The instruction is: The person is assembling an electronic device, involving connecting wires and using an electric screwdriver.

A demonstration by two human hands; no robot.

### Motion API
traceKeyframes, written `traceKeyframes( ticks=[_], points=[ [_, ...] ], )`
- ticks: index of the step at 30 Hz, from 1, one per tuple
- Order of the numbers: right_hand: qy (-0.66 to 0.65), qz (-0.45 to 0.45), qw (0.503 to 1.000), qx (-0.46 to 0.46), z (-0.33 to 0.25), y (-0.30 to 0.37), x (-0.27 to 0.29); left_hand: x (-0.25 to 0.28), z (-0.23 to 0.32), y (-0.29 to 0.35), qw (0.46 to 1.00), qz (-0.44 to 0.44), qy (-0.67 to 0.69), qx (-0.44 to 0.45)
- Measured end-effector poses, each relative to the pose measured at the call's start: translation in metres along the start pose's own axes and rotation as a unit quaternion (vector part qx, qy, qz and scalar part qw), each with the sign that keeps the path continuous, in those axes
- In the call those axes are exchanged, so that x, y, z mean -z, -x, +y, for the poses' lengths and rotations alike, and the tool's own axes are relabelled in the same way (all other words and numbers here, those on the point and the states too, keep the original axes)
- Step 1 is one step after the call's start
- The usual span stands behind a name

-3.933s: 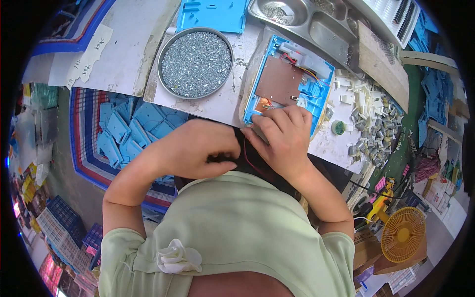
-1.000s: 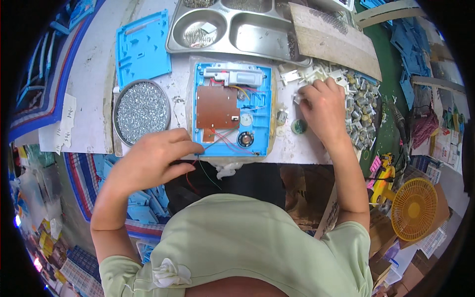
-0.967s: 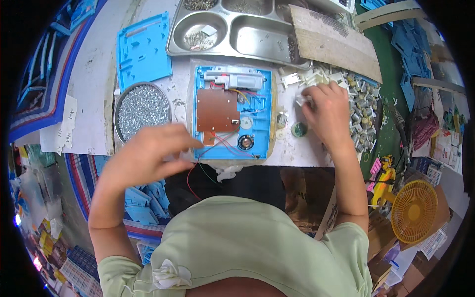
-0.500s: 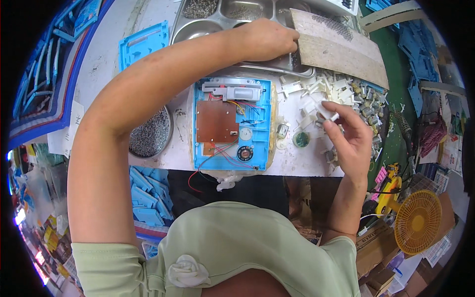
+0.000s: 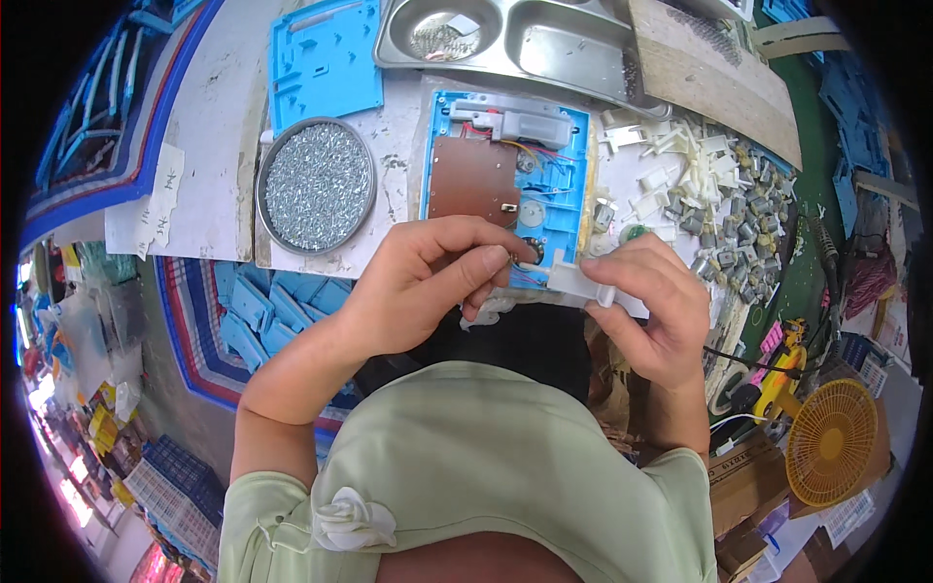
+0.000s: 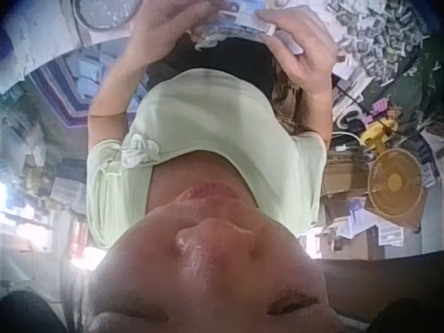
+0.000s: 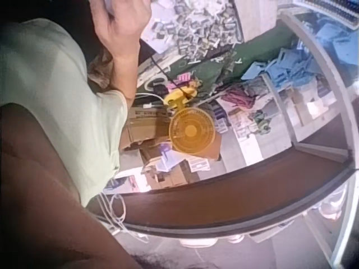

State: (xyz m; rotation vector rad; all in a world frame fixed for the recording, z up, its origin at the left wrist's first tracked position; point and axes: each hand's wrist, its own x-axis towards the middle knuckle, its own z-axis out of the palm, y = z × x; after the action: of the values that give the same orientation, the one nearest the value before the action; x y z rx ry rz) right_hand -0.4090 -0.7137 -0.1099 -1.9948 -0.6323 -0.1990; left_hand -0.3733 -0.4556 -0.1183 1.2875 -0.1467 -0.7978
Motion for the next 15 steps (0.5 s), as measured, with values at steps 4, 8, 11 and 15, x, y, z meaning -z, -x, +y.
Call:
traceKeyframes(
  ticks=[4, 8, 11, 15],
  points=[
    [0.033, -0.006, 0.999, 0.005, -0.005, -0.001, -0.004, 0.001, -0.004, 0.003, 1.0, 0.0, -0.021, 0.011],
    [0.074, -0.038, 0.996, 0.024, -0.007, 0.001, -0.002, 0.001, -0.004, 0.003, 0.997, -0.025, -0.076, 0.007],
    [0.077, -0.053, 0.995, 0.038, -0.003, 0.005, -0.004, -0.001, 0.004, -0.002, 0.986, -0.08, -0.144, 0.024],
    [-0.187, -0.007, 0.976, -0.107, 0.01, 0.035, -0.003, -0.001, 0.016, -0.03, 0.947, -0.042, -0.303, -0.095]
  ],
)
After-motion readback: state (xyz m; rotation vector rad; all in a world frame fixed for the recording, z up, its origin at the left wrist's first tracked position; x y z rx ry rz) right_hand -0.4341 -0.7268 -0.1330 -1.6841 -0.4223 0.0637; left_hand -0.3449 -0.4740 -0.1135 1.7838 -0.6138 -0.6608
